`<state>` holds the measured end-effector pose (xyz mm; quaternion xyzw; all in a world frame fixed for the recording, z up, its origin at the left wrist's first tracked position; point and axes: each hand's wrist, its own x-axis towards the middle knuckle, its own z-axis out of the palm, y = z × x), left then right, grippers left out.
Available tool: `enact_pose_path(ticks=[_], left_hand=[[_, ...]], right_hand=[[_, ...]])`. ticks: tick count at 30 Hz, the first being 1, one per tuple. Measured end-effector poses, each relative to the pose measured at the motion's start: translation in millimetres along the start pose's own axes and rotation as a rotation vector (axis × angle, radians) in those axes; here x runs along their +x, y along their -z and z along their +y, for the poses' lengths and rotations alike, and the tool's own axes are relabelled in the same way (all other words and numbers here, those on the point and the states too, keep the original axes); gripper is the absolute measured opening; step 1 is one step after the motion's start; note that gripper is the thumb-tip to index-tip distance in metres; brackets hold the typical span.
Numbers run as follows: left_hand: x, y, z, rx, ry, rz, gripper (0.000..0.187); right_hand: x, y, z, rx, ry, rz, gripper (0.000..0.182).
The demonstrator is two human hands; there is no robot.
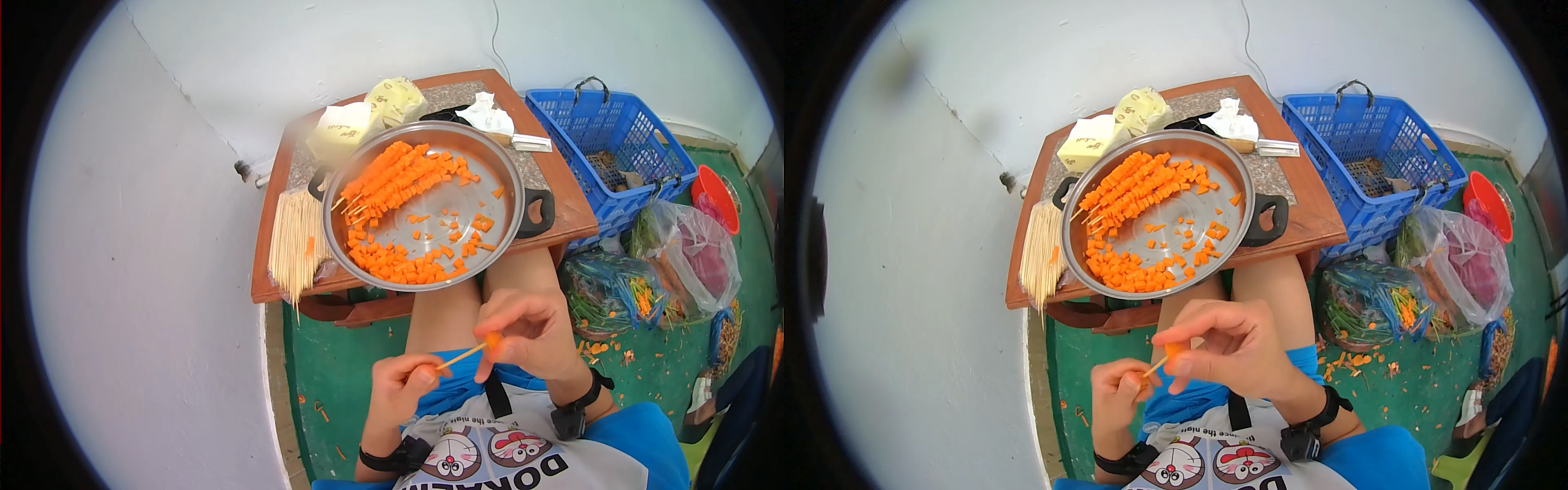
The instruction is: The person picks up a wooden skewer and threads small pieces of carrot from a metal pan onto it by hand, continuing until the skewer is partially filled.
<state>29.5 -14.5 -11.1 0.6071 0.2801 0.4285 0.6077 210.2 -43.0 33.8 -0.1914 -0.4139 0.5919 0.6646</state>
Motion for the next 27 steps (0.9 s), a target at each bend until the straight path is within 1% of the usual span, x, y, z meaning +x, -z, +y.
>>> enact_pose_path(ticks=[1, 2, 4, 5, 7, 8, 10, 11, 13, 14, 16, 20, 22, 26, 27], left_hand=[[-1, 4, 3, -0.350, 0.381, -0.171, 0.034], [0, 6, 3, -0.350, 0.379, -0.170, 0.034], [3, 10, 1, -0.797, 0.633, -0.274, 0.031], [2, 7, 2, -0.797, 0.631, -0.273, 0.031], [0, -7, 2, -0.121, 0.179, 0.054, 0.029], [0, -11, 1, -0.122, 0.180, 0.056, 0.029], [4, -16, 2, 0.530, -0.243, 0.248, 0.026], [5, -16, 4, 0.531, -0.241, 0.255, 0.026], [5, -16, 9, 0.176, 0.064, 0.181, 0.027], [5, -13, 9, 0.177, 0.064, 0.191, 0.027], [6, -3, 6, -0.438, 0.492, -0.075, 0.030], [9, -12, 7, -0.382, 0.421, -0.044, 0.034], [8, -14, 5, -0.235, 0.344, -0.015, 0.036], [8, -18, 2, -0.263, 0.313, -0.007, 0.037], [8, -19, 3, -0.329, 0.334, -0.005, 0.037]], right_hand=[[1, 2, 1, -0.025, 0.009, -0.001, 0.020], [2, 4, 3, -0.025, 0.009, -0.002, 0.020], [3, 8, 5, 0.024, -0.033, -0.030, 0.018], [4, 9, 5, 0.024, -0.033, -0.032, 0.018], [6, 10, 5, -0.068, -0.077, 0.146, 0.016], [6, 9, 6, -0.068, -0.079, 0.145, 0.016], [7, 7, 10, -0.013, -0.132, 0.321, 0.015], [7, 7, 10, -0.012, -0.138, 0.316, 0.015], [7, 7, 11, 0.006, -0.124, 0.277, 0.015], [7, 7, 12, 0.007, -0.131, 0.270, 0.015], [7, 8, 14, -0.116, -0.177, 0.130, 0.016], [4, 7, 26, -0.075, -0.216, 0.081, 0.018], [4, 8, 27, -0.118, -0.198, 0.097, 0.018], [5, 5, 26, -0.092, -0.199, 0.090, 0.016], [5, 6, 28, -0.092, -0.254, 0.083, 0.016]])
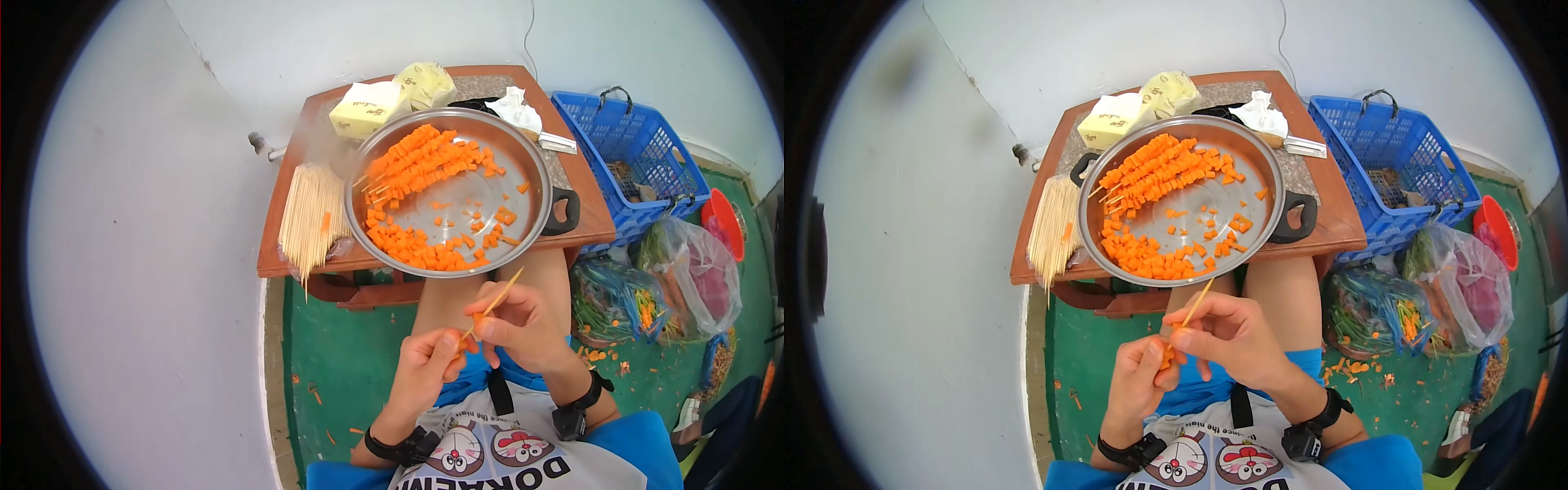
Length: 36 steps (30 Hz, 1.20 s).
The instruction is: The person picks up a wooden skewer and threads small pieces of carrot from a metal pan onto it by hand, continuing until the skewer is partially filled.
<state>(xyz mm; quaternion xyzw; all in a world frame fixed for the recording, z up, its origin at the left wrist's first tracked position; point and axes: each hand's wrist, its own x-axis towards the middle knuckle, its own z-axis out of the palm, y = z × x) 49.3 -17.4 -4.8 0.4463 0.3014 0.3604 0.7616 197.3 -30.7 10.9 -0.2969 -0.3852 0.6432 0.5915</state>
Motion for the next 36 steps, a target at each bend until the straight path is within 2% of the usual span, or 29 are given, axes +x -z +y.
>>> enact_pose_path(ticks=[1, 5, 8, 10, 17, 19, 20, 22, 25, 27, 28, 30, 31, 33, 34, 36], left_hand=[[0, 0, 0, -0.064, 0.020, -0.005, 0.037], [1, 2, -3, -0.148, 0.068, -0.024, 0.038], [2, -2, -6, -0.124, 0.006, 0.022, 0.037], [2, -7, -4, -0.029, -0.077, 0.116, 0.036], [5, -3, -2, -0.077, -0.069, 0.117, 0.033], [5, 5, -3, -0.118, -0.075, 0.092, 0.035], [5, 8, -2, -0.120, -0.078, 0.090, 0.035], [6, 14, 0, -0.213, -0.109, 0.016, 0.033], [4, 15, 7, -0.221, -0.092, 0.012, 0.030], [2, 13, 10, -0.187, -0.091, 0.049, 0.029], [1, 12, 11, -0.150, -0.085, 0.090, 0.028], [-1, 13, 9, -0.160, -0.101, 0.099, 0.028], [-2, 14, 9, -0.167, -0.108, 0.116, 0.028], [-4, 18, 10, -0.152, -0.112, 0.129, 0.028], [-4, 20, 11, -0.138, -0.113, 0.145, 0.028], [-5, 23, 11, -0.163, -0.145, 0.145, 0.028]], right_hand=[[1, 0, 1, -0.003, -0.053, -0.011, 0.017], [2, -3, 1, -0.038, -0.012, 0.003, 0.019], [3, -4, 3, -0.097, -0.047, 0.038, 0.020], [5, -9, 5, -0.128, -0.120, -0.023, 0.019], [6, -9, 7, -0.142, -0.168, 0.029, 0.021], [9, -5, 5, -0.335, -0.028, -0.064, 0.027], [10, -5, -2, -0.339, -0.026, -0.066, 0.027], [13, -5, -27, -0.574, 0.053, 0.074, 0.031], [36, 6, -60, -0.698, 0.155, 0.102, 0.030], [58, 14, -73, -1.217, 0.132, 0.156, 0.025], [68, 20, -72, -1.223, 0.139, 0.159, 0.025], [89, 35, -57, -1.552, 0.205, -0.029, 0.021], [95, 41, -47, -1.555, 0.209, -0.027, 0.021], [106, 49, -30, -1.689, 0.212, -0.353, 0.019], [109, 46, -27, -1.691, 0.217, -0.352, 0.019], [116, 39, -22, -1.770, -0.032, -0.453, 0.018]])
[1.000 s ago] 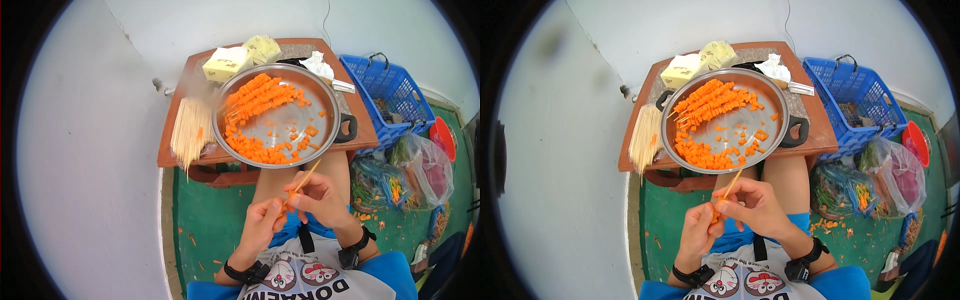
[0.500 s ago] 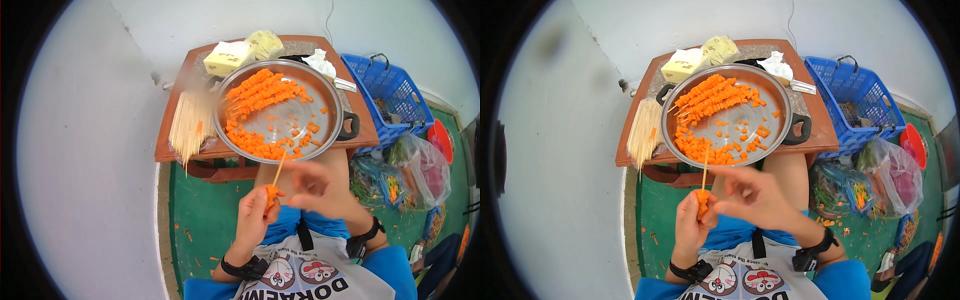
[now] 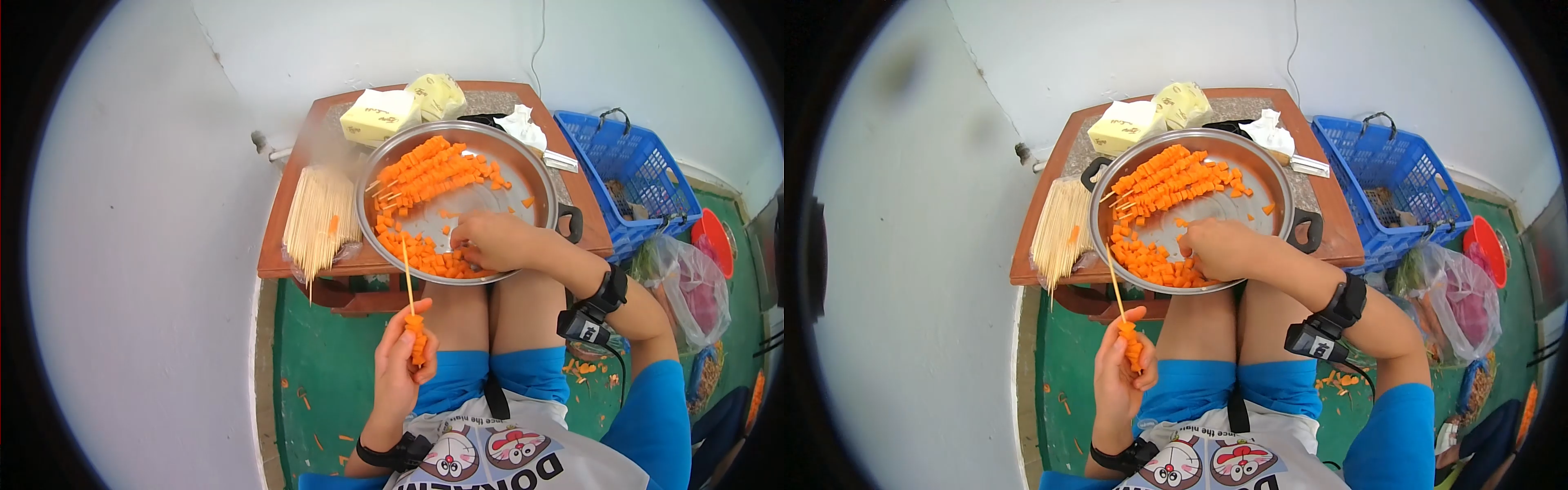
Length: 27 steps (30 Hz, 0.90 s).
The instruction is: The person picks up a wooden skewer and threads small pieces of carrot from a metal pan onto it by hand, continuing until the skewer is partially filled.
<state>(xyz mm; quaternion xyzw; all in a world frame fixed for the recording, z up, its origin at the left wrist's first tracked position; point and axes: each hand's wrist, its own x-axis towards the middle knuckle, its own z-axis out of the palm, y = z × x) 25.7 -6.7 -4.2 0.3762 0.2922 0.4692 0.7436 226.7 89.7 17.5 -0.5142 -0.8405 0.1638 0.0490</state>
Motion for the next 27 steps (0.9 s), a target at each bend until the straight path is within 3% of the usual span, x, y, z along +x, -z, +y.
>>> enact_pose_path(ticks=[8, 11, 13, 14, 16, 17, 19, 22, 27], left_hand=[[-1, 3, -3, 0.139, -0.062, 0.007, 0.027], [-1, 3, -4, 0.084, -0.063, 0.014, 0.026], [-1, 5, -3, 0.060, -0.052, 0.056, 0.027], [-1, 6, -4, 0.061, -0.053, 0.056, 0.027], [-1, 8, -7, 0.104, -0.105, 0.057, 0.023], [-1, 6, -6, 0.107, -0.103, 0.056, 0.023], [-2, -2, -5, 0.257, -0.123, 0.019, 0.023], [-6, -14, -2, 0.343, -0.126, -0.100, 0.028], [-10, -23, -7, 0.446, -0.147, -0.096, 0.027]], right_hand=[[10, 7, -2, -0.018, 0.058, -0.088, 0.020], [6, 10, 3, 0.036, -0.045, -0.058, 0.015], [-2, 18, 5, 0.289, -0.042, 0.236, 0.010], [-7, 21, 4, 0.289, -0.041, 0.237, 0.010], [-22, 28, -4, 0.581, 0.059, 0.453, 0.010], [-31, 30, -9, 0.583, 0.057, 0.455, 0.010], [-50, 30, -20, 1.316, -0.076, 0.416, 0.013], [-74, 20, -30, 1.601, -0.085, 0.353, 0.017], [-84, -14, -38, 1.867, -0.037, 0.448, 0.021]])
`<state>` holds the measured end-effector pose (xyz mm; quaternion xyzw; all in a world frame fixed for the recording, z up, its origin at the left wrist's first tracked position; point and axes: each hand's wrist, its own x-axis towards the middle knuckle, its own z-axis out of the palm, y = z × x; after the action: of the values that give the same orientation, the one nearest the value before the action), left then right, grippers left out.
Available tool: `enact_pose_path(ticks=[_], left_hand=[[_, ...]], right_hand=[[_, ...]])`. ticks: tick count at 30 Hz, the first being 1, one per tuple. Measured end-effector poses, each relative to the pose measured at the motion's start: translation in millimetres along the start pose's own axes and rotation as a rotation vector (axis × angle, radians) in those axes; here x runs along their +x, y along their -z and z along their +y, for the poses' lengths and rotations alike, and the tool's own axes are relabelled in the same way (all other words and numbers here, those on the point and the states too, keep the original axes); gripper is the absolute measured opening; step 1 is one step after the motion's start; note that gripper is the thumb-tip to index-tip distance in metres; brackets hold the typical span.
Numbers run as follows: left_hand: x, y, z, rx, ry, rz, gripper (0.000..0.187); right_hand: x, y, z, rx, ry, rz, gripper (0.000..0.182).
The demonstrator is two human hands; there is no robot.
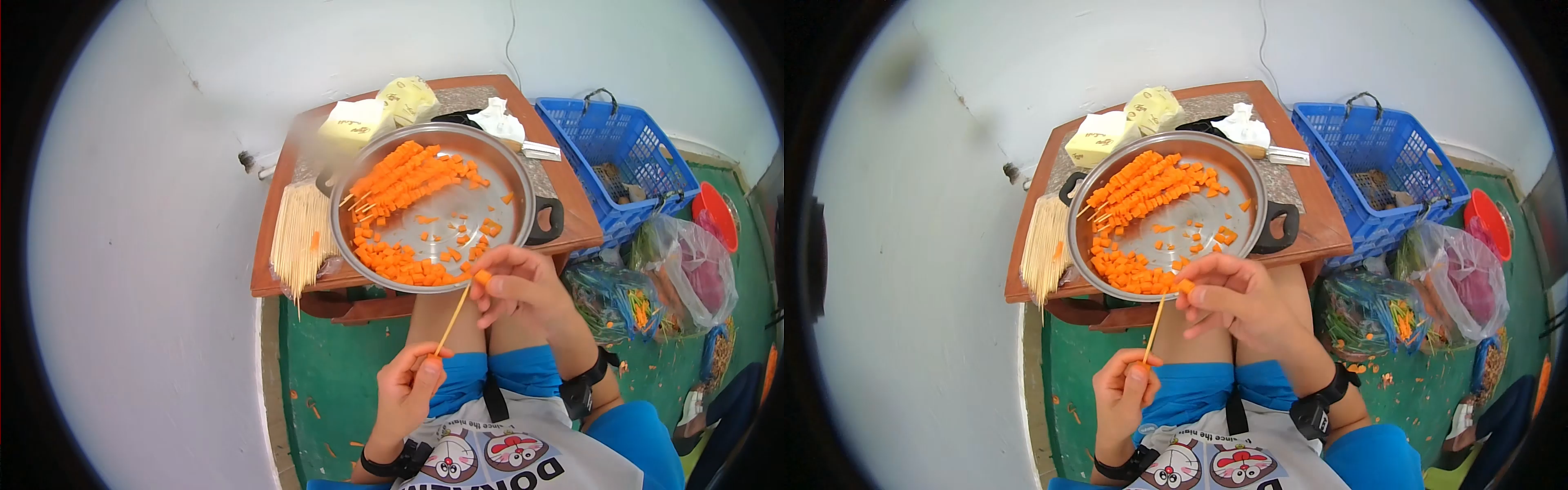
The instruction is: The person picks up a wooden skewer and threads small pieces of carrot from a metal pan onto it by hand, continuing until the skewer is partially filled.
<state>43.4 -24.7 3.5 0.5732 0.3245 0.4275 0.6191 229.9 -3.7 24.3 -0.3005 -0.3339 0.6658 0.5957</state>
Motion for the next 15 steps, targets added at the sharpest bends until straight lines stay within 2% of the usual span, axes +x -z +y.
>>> enact_pose_path(ticks=[4, 6, 8, 15], left_hand=[[-2, -7, 2, 0.103, 0.027, -0.006, 0.026], [-3, -7, 3, 0.094, 0.040, 0.004, 0.025], [-5, -4, -1, 0.186, 0.051, -0.042, 0.024], [-4, -8, 0, 0.193, 0.053, -0.058, 0.022]], right_hand=[[-3, 11, 13, 0.220, -0.059, -0.061, 0.022], [-4, 14, 12, 0.323, -0.103, -0.208, 0.023], [-7, 15, 10, 0.334, -0.108, -0.190, 0.025], [-15, 13, -5, 0.302, -0.109, -0.182, 0.028]])
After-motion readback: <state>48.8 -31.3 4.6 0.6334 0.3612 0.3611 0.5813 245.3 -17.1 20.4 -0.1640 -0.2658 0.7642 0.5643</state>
